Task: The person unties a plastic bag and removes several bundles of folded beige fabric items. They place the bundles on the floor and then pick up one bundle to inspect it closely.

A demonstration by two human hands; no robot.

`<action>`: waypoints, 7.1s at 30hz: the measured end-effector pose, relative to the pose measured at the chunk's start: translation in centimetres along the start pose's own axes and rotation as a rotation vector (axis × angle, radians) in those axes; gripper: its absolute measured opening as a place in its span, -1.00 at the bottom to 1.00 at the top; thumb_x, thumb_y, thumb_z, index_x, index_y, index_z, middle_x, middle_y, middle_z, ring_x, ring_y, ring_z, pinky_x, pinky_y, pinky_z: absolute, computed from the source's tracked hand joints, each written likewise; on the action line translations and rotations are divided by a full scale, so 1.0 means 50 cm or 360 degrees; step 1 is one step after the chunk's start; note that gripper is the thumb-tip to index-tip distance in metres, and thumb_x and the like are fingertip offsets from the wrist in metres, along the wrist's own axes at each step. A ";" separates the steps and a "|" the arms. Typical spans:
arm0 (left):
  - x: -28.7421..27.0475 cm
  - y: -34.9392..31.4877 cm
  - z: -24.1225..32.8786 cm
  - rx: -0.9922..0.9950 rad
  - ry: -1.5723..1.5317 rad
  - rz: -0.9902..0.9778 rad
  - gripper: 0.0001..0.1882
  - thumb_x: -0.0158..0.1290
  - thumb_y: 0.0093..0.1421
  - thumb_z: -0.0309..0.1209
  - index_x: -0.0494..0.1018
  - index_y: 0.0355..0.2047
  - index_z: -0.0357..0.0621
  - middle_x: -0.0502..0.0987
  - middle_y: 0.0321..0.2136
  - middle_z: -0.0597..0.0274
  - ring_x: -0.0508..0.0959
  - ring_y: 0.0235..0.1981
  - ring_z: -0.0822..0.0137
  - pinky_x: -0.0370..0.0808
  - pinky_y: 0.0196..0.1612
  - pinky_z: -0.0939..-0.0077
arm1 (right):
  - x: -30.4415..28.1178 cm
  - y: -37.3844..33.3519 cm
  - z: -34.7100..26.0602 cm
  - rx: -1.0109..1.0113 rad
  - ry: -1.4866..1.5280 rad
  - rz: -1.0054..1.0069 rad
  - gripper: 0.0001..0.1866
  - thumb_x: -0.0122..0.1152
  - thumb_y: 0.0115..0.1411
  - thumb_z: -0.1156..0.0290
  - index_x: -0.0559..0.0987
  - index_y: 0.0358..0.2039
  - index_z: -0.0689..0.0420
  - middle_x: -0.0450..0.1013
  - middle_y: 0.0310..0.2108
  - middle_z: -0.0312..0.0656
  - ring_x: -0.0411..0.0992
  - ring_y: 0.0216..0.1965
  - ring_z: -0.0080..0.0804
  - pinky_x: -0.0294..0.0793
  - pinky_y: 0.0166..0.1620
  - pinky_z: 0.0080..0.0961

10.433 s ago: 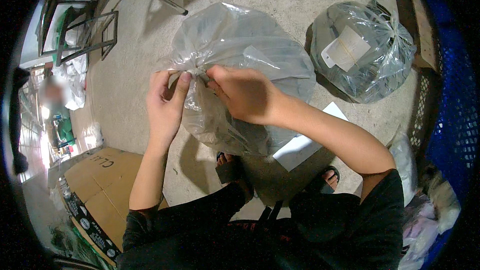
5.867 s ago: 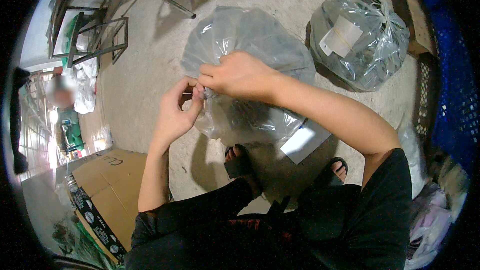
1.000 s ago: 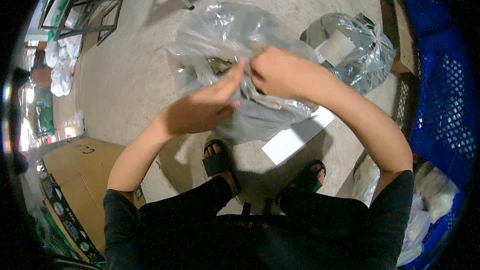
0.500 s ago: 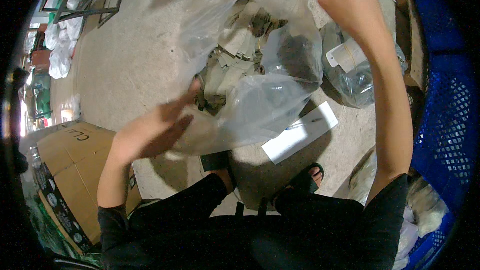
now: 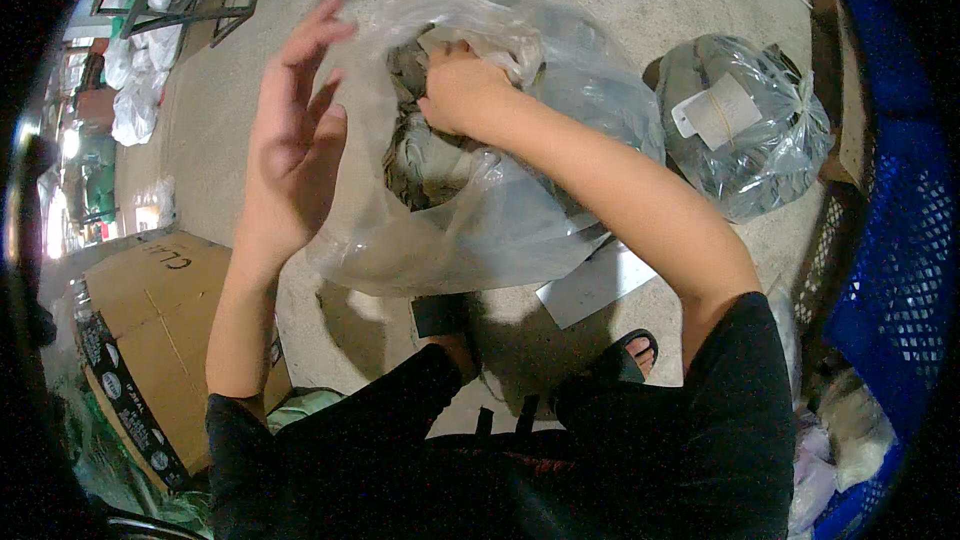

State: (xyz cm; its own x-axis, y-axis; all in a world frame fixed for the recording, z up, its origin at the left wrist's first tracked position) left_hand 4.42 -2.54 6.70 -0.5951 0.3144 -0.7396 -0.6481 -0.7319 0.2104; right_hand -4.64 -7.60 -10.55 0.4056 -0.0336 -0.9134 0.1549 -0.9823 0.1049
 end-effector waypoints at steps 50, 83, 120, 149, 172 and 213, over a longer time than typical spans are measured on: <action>0.133 0.042 0.097 0.0358 -0.1307 -0.0339 -0.20 0.42 0.12 -0.17 0.28 0.25 -0.19 0.37 0.32 -0.01 0.37 0.33 0.13 0.28 0.40 0.24 | -0.368 -0.351 0.054 0.0177 0.2308 -0.0418 -0.41 0.10 0.29 0.46 0.39 0.34 0.34 0.56 0.08 -0.15 0.47 -0.03 -0.56 0.41 0.02 -0.59; 0.356 -0.006 -0.181 -0.0369 0.0982 -0.0855 -0.16 0.15 0.27 0.09 0.20 0.40 -0.11 0.53 0.09 -0.17 0.55 0.13 -0.17 0.49 0.17 -0.09 | -0.451 -0.400 0.509 0.0505 -0.0388 0.0475 -0.55 0.20 0.25 0.43 0.47 0.15 0.20 0.51 0.02 0.06 0.53 0.00 0.03 0.54 0.06 -0.15; 0.170 -0.050 -0.141 -0.0265 -0.0090 -0.0669 -0.25 0.12 0.32 -0.36 0.09 0.47 -0.04 0.20 0.40 -0.23 0.20 0.45 -0.14 0.18 0.46 0.17 | -0.167 -0.279 0.397 0.0718 0.1240 -0.0523 -0.31 0.05 0.39 -0.18 0.59 0.15 0.21 0.60 -0.05 -0.19 0.54 -0.10 -0.44 0.59 -0.10 -0.39; 0.305 0.045 -0.249 -0.0072 0.1164 -0.1195 -0.44 0.24 -0.09 -0.47 0.50 0.01 -0.28 0.60 -0.08 -0.28 0.60 -0.04 -0.25 0.58 0.02 0.02 | -0.064 -0.552 -0.080 -0.0677 0.1162 -0.1786 -0.36 0.50 -0.11 0.06 0.60 -0.15 0.33 0.53 -0.22 0.13 0.52 -0.11 0.16 0.49 -0.04 -0.08; 0.163 -0.157 0.088 0.0166 -0.0377 -0.1786 0.10 0.47 -0.31 -0.27 0.31 0.34 -0.17 0.55 0.11 -0.04 0.58 0.04 -0.09 0.51 0.12 0.13 | 0.106 -0.574 -0.088 -0.0792 0.0719 -0.1587 -0.62 0.14 0.39 0.16 0.61 -0.05 0.24 0.60 -0.11 0.06 0.53 -0.09 0.10 0.51 0.08 -0.16; 0.264 -0.061 -0.068 -0.0358 -0.0762 -0.0896 0.13 0.47 0.02 -0.42 -0.02 0.48 -0.12 0.42 0.25 0.14 0.39 0.24 0.30 0.37 0.31 0.31 | -0.396 -0.289 0.116 -0.0171 0.0699 0.0384 -0.30 0.58 -0.07 -0.13 0.60 -0.16 0.23 0.56 -0.27 0.06 0.57 -0.26 0.07 0.55 -0.18 -0.16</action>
State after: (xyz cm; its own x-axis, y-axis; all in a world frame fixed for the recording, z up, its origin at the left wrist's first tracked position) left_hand 0.15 1.76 -5.89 -0.3784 0.8652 -0.3289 -0.8323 -0.4735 -0.2881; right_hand -20.13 6.20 3.76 0.7779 -0.1538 -0.6093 0.0924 -0.9310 0.3530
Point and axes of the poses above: each hand's wrist, its own y-axis towards the middle knuckle, its own x-axis out of the palm, z = x × y, the point moved 9 cm from there along y, towards the middle knuckle
